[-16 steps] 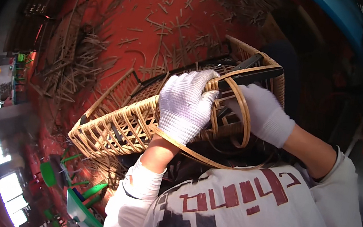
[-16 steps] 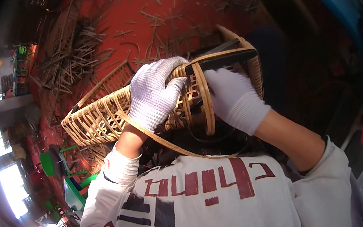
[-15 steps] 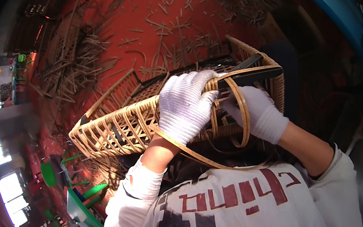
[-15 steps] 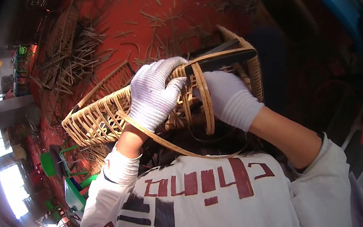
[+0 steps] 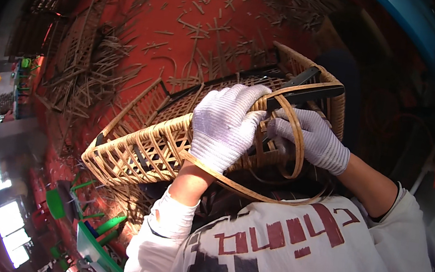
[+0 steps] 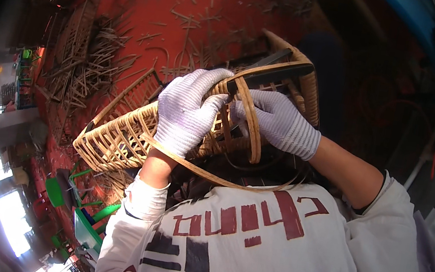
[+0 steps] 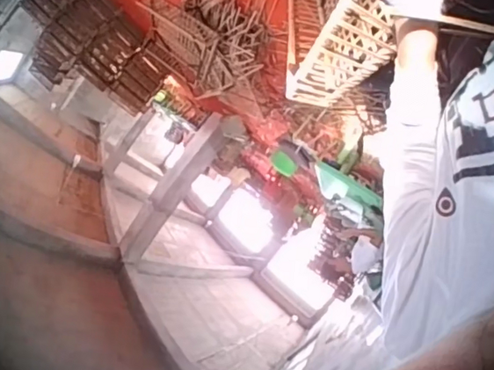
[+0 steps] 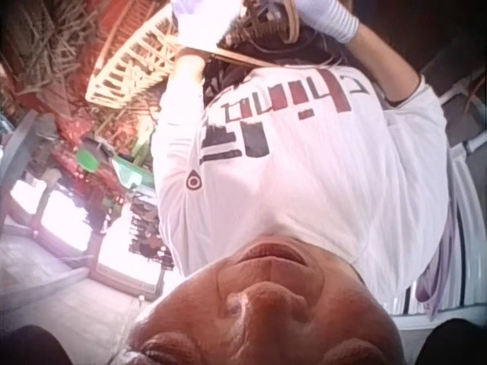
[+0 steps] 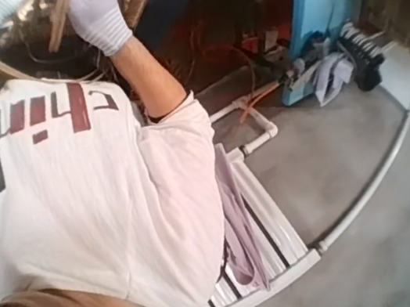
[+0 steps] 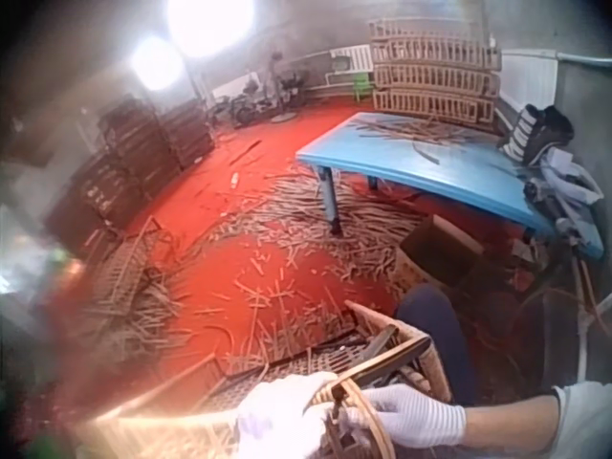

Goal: Weaving and securing rattan or bamboo strips onto a furniture frame using manual weaving, a pneumatic nail gun, and cutters.

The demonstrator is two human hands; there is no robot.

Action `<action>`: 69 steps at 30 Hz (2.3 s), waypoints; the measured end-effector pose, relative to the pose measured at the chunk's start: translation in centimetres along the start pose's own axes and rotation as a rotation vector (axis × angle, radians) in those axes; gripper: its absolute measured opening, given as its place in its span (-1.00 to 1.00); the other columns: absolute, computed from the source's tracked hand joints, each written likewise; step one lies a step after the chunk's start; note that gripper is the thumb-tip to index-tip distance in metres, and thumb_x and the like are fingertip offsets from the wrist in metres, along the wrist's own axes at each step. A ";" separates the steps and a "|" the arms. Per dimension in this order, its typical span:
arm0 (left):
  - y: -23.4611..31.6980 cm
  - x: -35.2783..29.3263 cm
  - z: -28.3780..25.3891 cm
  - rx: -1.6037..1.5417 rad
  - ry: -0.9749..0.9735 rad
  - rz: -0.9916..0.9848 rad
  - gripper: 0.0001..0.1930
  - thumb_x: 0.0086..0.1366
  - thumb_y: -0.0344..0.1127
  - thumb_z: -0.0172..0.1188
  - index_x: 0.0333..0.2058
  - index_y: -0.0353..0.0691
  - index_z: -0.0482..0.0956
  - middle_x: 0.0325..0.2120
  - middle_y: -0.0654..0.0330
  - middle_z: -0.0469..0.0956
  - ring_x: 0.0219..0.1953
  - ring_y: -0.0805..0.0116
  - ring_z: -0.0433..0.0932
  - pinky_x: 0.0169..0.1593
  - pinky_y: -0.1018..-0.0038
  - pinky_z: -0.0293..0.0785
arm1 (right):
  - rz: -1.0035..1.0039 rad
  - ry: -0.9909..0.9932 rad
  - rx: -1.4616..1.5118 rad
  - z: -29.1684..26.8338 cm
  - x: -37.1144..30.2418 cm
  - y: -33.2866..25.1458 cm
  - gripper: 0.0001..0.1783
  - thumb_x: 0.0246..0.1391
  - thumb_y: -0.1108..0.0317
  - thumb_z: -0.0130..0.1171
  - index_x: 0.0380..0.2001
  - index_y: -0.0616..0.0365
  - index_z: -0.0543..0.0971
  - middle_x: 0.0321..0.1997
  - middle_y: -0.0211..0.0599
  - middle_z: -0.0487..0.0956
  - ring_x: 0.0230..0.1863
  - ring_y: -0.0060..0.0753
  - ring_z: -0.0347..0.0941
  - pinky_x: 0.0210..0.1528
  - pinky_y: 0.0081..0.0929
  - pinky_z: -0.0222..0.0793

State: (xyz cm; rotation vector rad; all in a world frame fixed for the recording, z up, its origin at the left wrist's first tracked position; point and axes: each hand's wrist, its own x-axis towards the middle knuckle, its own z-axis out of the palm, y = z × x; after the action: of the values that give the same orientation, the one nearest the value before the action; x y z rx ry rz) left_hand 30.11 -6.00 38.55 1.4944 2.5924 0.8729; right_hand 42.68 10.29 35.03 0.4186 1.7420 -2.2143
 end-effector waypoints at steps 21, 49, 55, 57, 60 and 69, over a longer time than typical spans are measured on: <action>-0.1 -0.4 1.6 0.062 0.189 -0.007 -0.87 0.25 -0.26 0.27 -0.31 -0.13 0.73 -0.38 0.13 0.66 -0.38 0.05 0.61 -0.25 0.22 0.50 | -0.806 0.386 -1.066 -3.2 0.6 -8.2 -0.62 0.06 0.24 0.39 -0.05 0.11 0.64 -0.21 -0.26 0.66 -0.25 -0.23 0.62 -0.10 -0.36 0.56; -0.3 -0.5 1.5 -0.012 0.117 0.032 -0.62 0.03 -0.24 0.41 -0.12 -0.12 0.63 -0.23 0.16 0.62 -0.29 0.06 0.61 -0.16 0.22 0.50 | -0.147 -0.007 -1.020 -3.7 8.4 -7.6 -0.70 0.17 0.20 0.28 -0.28 0.27 0.72 -0.37 -0.05 0.68 -0.36 -0.17 0.62 -0.12 -0.32 0.54; 0.7 -0.5 1.0 -0.052 0.123 -0.052 -0.63 0.05 -0.30 0.39 -0.11 -0.12 0.63 -0.22 0.13 0.62 -0.24 0.05 0.62 -0.11 0.23 0.52 | -0.102 0.115 -0.994 -3.3 7.4 -8.4 -0.69 0.18 0.20 0.28 -0.29 0.30 0.71 -0.42 -0.10 0.68 -0.39 -0.27 0.62 -0.16 -0.37 0.55; 1.0 -0.4 0.8 -0.065 0.089 -0.110 -0.63 0.07 -0.34 0.38 -0.10 -0.14 0.64 -0.19 0.10 0.63 -0.17 0.03 0.63 -0.07 0.24 0.54 | -0.115 0.135 -0.984 -3.6 7.3 -8.0 -0.68 0.19 0.20 0.28 -0.28 0.30 0.71 -0.42 -0.11 0.68 -0.40 -0.29 0.62 -0.18 -0.38 0.55; 0.9 -0.5 0.8 -0.054 0.100 -0.067 -0.64 0.07 -0.36 0.37 -0.10 -0.14 0.64 -0.19 0.11 0.62 -0.19 0.05 0.63 -0.08 0.25 0.54 | -0.143 0.148 -0.968 -3.5 7.5 -7.7 -0.69 0.18 0.20 0.28 -0.29 0.29 0.71 -0.43 -0.11 0.68 -0.42 -0.31 0.61 -0.19 -0.38 0.55; 0.6 0.1 1.0 0.011 0.090 0.040 -0.71 0.11 -0.35 0.34 -0.15 -0.16 0.67 -0.22 0.12 0.62 -0.26 0.04 0.63 -0.14 0.27 0.55 | -0.483 0.267 -1.211 -4.0 7.0 -6.4 -0.75 0.23 0.16 0.18 -0.28 0.08 0.70 -0.27 -0.21 0.65 -0.32 -0.16 0.61 -0.09 -0.22 0.51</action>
State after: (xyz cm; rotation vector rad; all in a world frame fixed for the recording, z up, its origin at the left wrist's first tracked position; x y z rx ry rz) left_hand 30.77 -5.27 38.03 1.5494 2.6421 0.9537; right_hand 33.94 15.31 36.99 -0.0263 3.1129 -0.9081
